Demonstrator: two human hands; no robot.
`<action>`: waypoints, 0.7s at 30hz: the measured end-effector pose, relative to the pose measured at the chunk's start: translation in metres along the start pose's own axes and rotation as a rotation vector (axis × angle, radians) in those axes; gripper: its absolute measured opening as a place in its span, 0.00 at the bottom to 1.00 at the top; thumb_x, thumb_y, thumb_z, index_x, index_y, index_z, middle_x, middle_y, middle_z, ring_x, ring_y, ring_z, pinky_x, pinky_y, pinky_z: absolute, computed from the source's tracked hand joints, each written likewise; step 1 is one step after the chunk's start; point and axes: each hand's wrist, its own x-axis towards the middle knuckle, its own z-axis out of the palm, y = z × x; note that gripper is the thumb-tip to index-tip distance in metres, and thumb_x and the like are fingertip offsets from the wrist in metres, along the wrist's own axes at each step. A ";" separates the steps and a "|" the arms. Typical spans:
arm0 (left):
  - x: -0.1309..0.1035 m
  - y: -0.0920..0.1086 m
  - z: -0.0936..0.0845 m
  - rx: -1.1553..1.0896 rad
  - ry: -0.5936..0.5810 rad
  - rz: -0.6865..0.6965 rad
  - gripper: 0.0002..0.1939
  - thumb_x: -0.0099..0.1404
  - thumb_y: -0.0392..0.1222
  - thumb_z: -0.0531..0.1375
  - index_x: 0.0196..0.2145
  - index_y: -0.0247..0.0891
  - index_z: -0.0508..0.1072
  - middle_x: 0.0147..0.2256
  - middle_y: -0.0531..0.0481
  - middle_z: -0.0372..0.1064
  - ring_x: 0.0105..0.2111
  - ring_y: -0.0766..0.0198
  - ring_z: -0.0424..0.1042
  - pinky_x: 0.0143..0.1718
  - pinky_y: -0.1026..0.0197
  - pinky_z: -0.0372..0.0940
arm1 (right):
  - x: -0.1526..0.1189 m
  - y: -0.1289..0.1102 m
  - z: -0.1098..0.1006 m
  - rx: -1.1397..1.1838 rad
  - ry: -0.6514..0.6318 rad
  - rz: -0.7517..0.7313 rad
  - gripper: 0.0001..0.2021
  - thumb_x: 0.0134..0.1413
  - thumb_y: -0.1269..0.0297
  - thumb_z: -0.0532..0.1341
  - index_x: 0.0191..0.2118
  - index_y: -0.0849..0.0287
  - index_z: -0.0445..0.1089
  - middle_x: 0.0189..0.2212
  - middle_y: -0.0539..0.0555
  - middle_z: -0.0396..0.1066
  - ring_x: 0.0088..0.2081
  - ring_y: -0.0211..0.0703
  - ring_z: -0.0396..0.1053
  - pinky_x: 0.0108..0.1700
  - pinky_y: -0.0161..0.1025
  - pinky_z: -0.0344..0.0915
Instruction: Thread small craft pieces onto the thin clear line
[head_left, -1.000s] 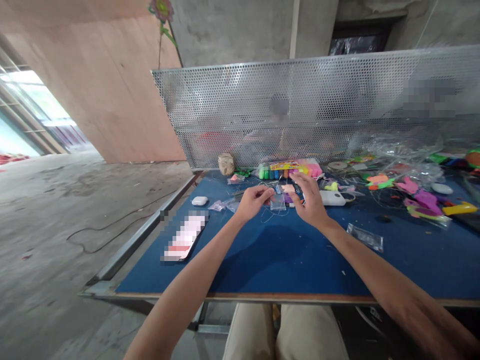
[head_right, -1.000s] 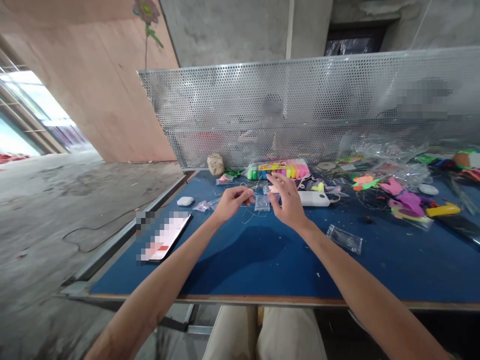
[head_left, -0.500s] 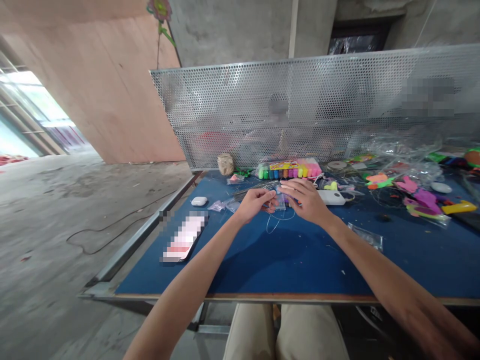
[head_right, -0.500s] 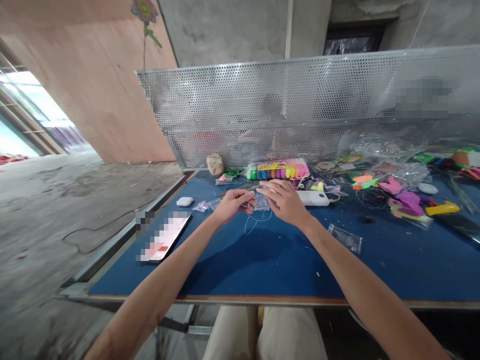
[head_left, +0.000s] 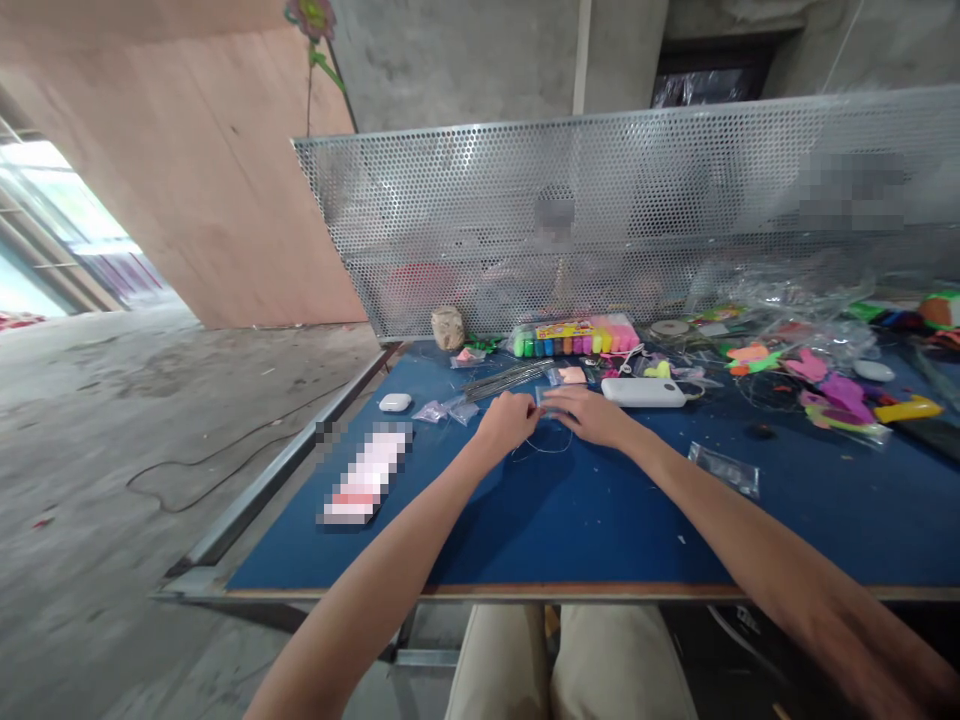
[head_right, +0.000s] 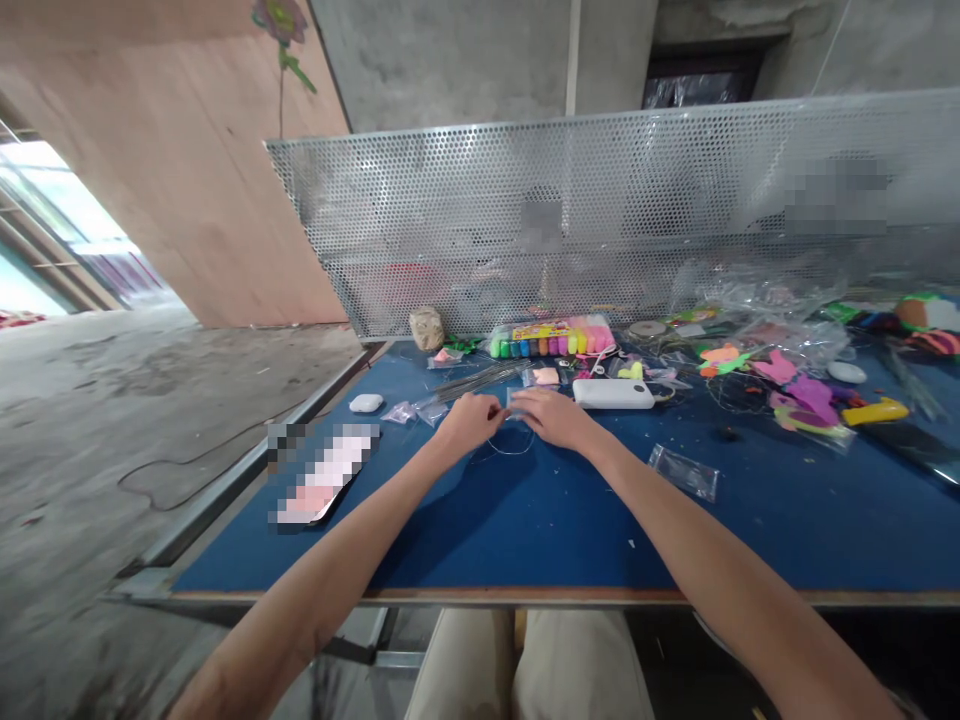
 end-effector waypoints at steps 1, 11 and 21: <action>0.000 0.001 0.003 0.092 0.006 0.014 0.13 0.67 0.46 0.57 0.31 0.37 0.76 0.28 0.44 0.74 0.32 0.56 0.75 0.36 0.58 0.66 | 0.000 0.004 0.007 0.019 -0.041 0.003 0.13 0.65 0.67 0.55 0.50 0.55 0.74 0.49 0.59 0.74 0.52 0.51 0.71 0.56 0.52 0.65; -0.005 0.015 0.019 0.291 0.079 0.320 0.12 0.73 0.42 0.48 0.46 0.33 0.67 0.41 0.41 0.71 0.44 0.53 0.70 0.48 0.52 0.64 | -0.002 0.018 0.018 0.005 0.048 0.060 0.11 0.64 0.69 0.54 0.39 0.60 0.75 0.37 0.60 0.75 0.42 0.50 0.72 0.47 0.47 0.67; 0.003 0.008 -0.007 0.329 0.182 0.382 0.09 0.72 0.37 0.52 0.41 0.39 0.72 0.37 0.45 0.70 0.43 0.55 0.69 0.48 0.53 0.64 | -0.001 0.005 -0.003 0.202 0.355 0.188 0.14 0.62 0.64 0.56 0.52 0.56 0.71 0.51 0.60 0.71 0.53 0.51 0.69 0.52 0.48 0.68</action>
